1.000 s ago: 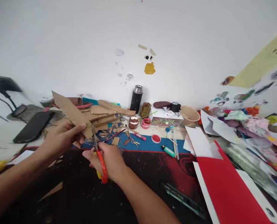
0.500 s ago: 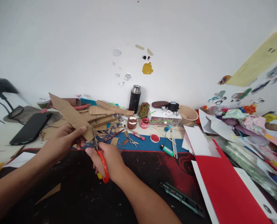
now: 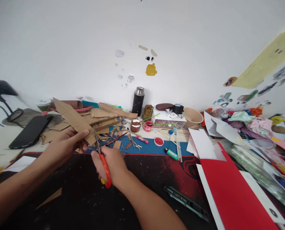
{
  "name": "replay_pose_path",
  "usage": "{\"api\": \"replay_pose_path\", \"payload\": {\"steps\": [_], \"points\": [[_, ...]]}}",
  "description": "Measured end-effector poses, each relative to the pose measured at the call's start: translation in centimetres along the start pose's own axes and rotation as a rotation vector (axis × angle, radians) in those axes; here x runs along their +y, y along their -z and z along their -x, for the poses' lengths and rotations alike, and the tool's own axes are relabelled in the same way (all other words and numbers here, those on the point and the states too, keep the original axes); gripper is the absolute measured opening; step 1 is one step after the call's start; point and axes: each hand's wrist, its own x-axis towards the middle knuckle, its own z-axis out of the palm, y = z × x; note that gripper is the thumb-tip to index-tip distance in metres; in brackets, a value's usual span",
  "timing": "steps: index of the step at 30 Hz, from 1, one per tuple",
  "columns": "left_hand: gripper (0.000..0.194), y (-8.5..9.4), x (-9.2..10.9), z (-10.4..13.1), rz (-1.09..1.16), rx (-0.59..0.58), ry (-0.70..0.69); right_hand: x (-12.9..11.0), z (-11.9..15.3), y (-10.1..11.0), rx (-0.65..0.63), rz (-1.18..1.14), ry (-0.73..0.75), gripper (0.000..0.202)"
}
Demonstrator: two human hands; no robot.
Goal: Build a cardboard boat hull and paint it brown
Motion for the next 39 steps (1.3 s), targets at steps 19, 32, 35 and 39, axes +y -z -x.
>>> {"api": "replay_pose_path", "payload": {"steps": [19, 32, 35, 39], "points": [[0.040, -0.2, 0.4, 0.3, 0.032, -0.003, 0.022, -0.1, 0.0, -0.3, 0.037, 0.078, -0.018, 0.038], [0.038, -0.5, 1.1, 0.6, 0.025, -0.015, 0.029, 1.0, -0.7, -0.5, 0.107, 0.209, 0.045, 0.037], [0.038, -0.3, 0.8, 0.5, 0.022, -0.012, 0.027, 0.6, -0.4, -0.5, 0.094, 0.177, 0.040, 0.037], [0.039, -0.1, 0.3, 0.2, 0.013, -0.015, 0.021, 0.3, 0.0, -0.4, 0.019, 0.051, -0.008, 0.034]]}}
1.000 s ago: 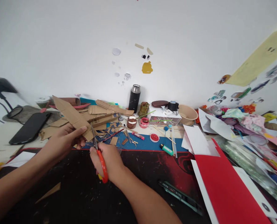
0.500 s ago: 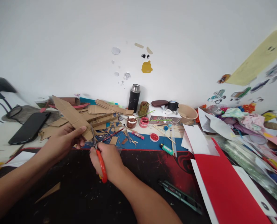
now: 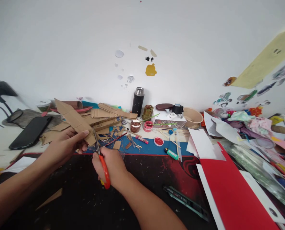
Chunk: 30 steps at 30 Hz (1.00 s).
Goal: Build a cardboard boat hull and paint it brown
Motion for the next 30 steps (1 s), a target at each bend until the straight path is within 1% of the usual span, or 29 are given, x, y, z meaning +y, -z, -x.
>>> {"api": "replay_pose_path", "payload": {"steps": [3, 6, 10, 14, 17, 20, 25, 30], "points": [[0.038, 0.2, -0.2, -0.1, -0.004, -0.003, -0.012, 0.0, 0.0, 0.1, -0.007, -0.016, 0.015, 0.035], [0.037, 0.5, -0.2, -0.2, -0.029, -0.032, -0.018, 0.1, 0.0, 0.4, -0.020, 0.005, 0.053, 0.038], [0.038, 0.5, 0.0, -0.1, -0.051, -0.041, -0.006, 0.1, 0.1, 0.7, -0.043, 0.030, 0.097, 0.035], [0.041, 0.2, 0.2, 0.3, -0.049, -0.051, 0.015, 0.2, -0.1, 1.1, -0.092, -0.085, 0.089, 0.037], [0.044, 0.0, 0.2, 0.5, -0.045, -0.050, 0.028, 0.3, -0.2, 1.2, -0.112, -0.120, 0.073, 0.039], [0.044, -0.1, 0.1, 0.6, -0.046, -0.039, 0.025, 0.3, -0.2, 1.2, -0.101, -0.098, 0.038, 0.039], [0.041, -0.4, 0.1, 0.5, -0.043, -0.049, 0.015, 0.1, 0.0, 0.9, -0.049, -0.056, 0.056, 0.038], [0.040, -0.6, 0.0, 0.7, -0.048, -0.045, 0.004, -0.7, 0.2, 0.6, -0.034, -0.077, -0.033, 0.034]]}}
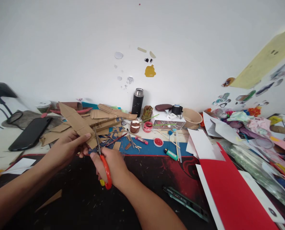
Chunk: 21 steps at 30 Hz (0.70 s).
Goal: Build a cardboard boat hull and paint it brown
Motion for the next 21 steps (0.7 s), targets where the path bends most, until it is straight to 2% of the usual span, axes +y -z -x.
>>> {"api": "replay_pose_path", "payload": {"steps": [21], "points": [[0.047, -0.6, 0.2, 0.1, 0.063, 0.027, 0.030, 0.7, -0.3, -0.6, 0.055, 0.030, 0.013, 0.028]]}}
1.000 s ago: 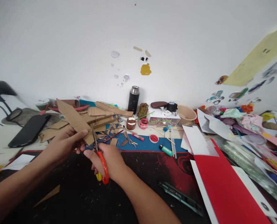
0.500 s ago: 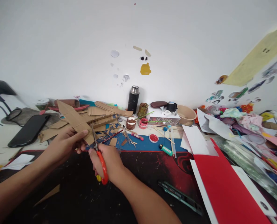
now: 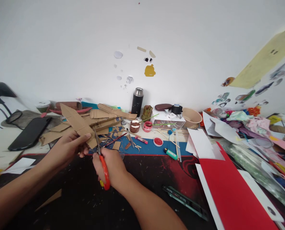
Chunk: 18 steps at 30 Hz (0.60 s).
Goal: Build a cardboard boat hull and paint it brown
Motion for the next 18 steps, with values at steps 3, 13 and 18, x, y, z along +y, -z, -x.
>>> {"api": "replay_pose_path", "payload": {"steps": [3, 13, 18], "points": [[0.048, -0.07, 0.12, 0.00, 0.010, 0.005, 0.007, 0.03, -0.02, -0.02, -0.005, 0.003, 0.002, 0.028], [0.046, 0.06, -0.07, -0.07, 0.019, -0.014, 0.011, 0.57, -0.13, -0.35, 0.029, 0.090, 0.018, 0.028], [0.044, 0.27, -0.40, -0.28, 0.037, -0.002, 0.005, 0.60, -0.09, -0.35, 0.045, 0.103, 0.031, 0.026]]}}
